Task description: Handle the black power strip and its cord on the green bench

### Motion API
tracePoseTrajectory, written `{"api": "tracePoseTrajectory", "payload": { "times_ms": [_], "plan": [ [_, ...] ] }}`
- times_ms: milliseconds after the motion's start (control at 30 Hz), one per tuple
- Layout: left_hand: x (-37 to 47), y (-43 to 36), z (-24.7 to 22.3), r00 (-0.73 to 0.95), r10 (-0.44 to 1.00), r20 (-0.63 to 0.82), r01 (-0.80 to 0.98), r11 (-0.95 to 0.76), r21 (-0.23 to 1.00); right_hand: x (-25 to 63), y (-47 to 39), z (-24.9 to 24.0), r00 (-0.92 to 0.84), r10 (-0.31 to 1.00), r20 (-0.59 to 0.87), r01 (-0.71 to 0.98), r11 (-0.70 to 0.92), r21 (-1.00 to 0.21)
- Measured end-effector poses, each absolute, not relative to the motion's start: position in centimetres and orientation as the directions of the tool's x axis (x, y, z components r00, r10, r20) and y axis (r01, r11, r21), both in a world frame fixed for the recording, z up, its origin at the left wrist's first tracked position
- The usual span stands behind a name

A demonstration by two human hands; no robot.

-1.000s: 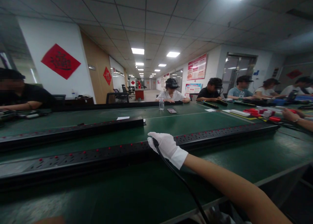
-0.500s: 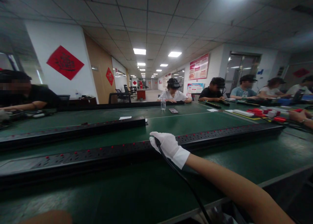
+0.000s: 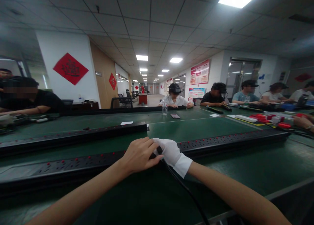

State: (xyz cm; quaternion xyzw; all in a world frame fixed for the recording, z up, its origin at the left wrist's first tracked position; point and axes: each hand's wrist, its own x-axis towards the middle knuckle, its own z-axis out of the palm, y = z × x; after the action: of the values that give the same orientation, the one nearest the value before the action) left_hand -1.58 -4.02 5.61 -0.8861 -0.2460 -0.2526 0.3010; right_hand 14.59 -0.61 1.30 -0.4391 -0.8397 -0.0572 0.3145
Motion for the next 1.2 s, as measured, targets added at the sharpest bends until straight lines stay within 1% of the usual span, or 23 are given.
{"api": "tracePoseTrajectory", "payload": {
  "times_ms": [67, 167, 267, 400, 600, 700, 800, 867, 1033, 1200],
  "plan": [
    [-2.4, -2.7, 3.2, 0.723, 0.396, 0.566, 0.647, -0.676, -0.354, 14.4, -0.4, 1.1, -0.410, 0.700, 0.584, 0.793, 0.590, -0.151],
    [-3.4, -2.0, 0.7, 0.689, 0.495, 0.529, 0.704, -0.630, -0.327, 14.2, -0.5, 1.1, -0.397, 0.694, 0.600, 0.816, 0.566, -0.115],
    [-3.8, -1.8, -0.4, 0.648, 0.571, 0.504, 0.751, -0.589, -0.297, 14.2, -0.9, 1.4, -0.412, 0.690, 0.596, 0.818, 0.567, -0.091],
    [-3.5, -1.7, -0.5, 0.616, 0.641, 0.458, 0.781, -0.574, -0.247, 14.1, -1.0, 1.7, -0.395, 0.710, 0.583, 0.840, 0.536, -0.085],
    [-3.5, -1.3, -0.1, 0.610, 0.674, 0.416, 0.790, -0.561, -0.249, 14.0, -0.6, 1.4, -0.428, 0.709, 0.560, 0.853, 0.523, -0.010],
    [-3.5, -0.8, -0.3, 0.639, 0.664, 0.388, 0.767, -0.581, -0.271, 14.0, -0.6, 1.5, -0.449, 0.689, 0.569, 0.835, 0.550, -0.008],
    [-3.3, -0.5, -0.6, 0.639, 0.662, 0.391, 0.768, -0.574, -0.284, 14.2, -0.8, 1.8, -0.473, 0.681, 0.559, 0.814, 0.580, -0.017],
    [-2.9, -0.5, -0.7, 0.636, 0.661, 0.398, 0.770, -0.571, -0.283, 14.7, -0.9, 2.0, -0.480, 0.682, 0.551, 0.805, 0.593, -0.032],
    [-1.2, -0.8, -0.5, 0.636, 0.654, 0.409, 0.768, -0.583, -0.263, 16.5, -1.5, 2.6, -0.471, 0.687, 0.553, 0.771, 0.625, -0.120],
    [1.2, -0.8, -0.5, 0.620, 0.662, 0.421, 0.779, -0.585, -0.227, 18.6, -1.6, 2.6, -0.443, 0.698, 0.562, 0.767, 0.619, -0.165]
  ]
}}
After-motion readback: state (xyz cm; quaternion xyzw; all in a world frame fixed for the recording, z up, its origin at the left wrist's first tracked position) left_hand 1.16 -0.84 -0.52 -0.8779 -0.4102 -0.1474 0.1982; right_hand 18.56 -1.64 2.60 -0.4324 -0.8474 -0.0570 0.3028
